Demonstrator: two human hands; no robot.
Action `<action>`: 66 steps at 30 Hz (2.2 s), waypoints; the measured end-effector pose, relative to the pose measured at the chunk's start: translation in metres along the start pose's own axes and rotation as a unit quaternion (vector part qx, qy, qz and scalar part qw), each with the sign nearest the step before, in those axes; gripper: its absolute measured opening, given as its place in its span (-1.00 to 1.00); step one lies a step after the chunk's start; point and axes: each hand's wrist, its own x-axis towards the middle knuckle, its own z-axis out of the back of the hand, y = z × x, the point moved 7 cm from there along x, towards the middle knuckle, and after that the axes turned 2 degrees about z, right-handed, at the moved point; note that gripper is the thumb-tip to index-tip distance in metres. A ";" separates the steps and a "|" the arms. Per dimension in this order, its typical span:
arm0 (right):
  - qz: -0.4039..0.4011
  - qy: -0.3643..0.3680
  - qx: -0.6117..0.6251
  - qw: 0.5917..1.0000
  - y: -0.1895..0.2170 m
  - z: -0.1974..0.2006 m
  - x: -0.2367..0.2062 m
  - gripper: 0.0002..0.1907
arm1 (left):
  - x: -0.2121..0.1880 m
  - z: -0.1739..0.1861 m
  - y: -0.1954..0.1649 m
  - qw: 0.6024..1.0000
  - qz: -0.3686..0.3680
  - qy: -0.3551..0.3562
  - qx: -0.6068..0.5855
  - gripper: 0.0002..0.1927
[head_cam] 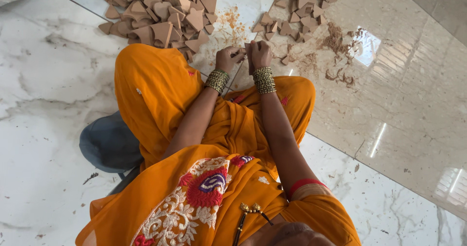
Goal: The person sits cross-legged on the floor and repeatedly picks up small clay pieces, shapes them by hand, and places them into a growing pile. The hands manipulate each piece individually without using tools.
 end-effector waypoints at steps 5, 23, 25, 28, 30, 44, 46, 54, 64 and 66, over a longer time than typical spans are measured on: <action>0.001 0.061 0.018 0.998 0.004 -0.015 -0.005 -0.65 | 0.000 0.002 0.013 0.999 0.046 -0.021 0.015 -0.84; 0.023 0.005 -0.097 0.995 0.008 -0.003 -0.005 -0.70 | -0.003 0.007 0.006 0.998 -0.005 -0.046 0.048 -0.80; 0.028 0.018 -0.095 0.995 0.007 -0.005 -0.007 -0.71 | -0.003 0.008 0.003 0.992 -0.021 -0.060 0.109 -0.80; 0.033 0.051 -0.061 0.996 0.007 -0.011 -0.010 -0.71 | -0.002 0.014 0.002 0.989 -0.029 -0.093 0.112 -0.79; 0.042 0.042 -0.044 0.997 0.009 -0.013 -0.012 -0.71 | -0.002 0.018 0.003 0.990 -0.029 -0.104 0.088 -0.77; 0.019 -0.037 -0.038 0.998 0.007 -0.001 -0.007 -0.71 | -0.003 0.012 -0.001 0.992 -0.059 -0.095 0.065 -0.70; 0.019 -0.032 -0.032 0.999 0.010 -0.003 -0.008 -0.72 | -0.003 0.013 -0.002 0.991 -0.061 -0.095 0.071 -0.72; 0.006 -0.021 -0.014 1.000 0.013 -0.002 -0.010 -0.72 | -0.004 0.016 0.000 0.993 -0.036 -0.095 0.055 -0.75; 0.036 -0.004 0.003 0.999 0.010 -0.005 -0.007 -0.71 | -0.004 0.015 0.002 0.995 -0.012 -0.082 0.053 -0.74; 0.027 -0.014 -0.014 0.999 0.008 -0.002 -0.006 -0.71 | -0.004 0.015 -0.001 0.994 -0.029 -0.082 0.063 -0.73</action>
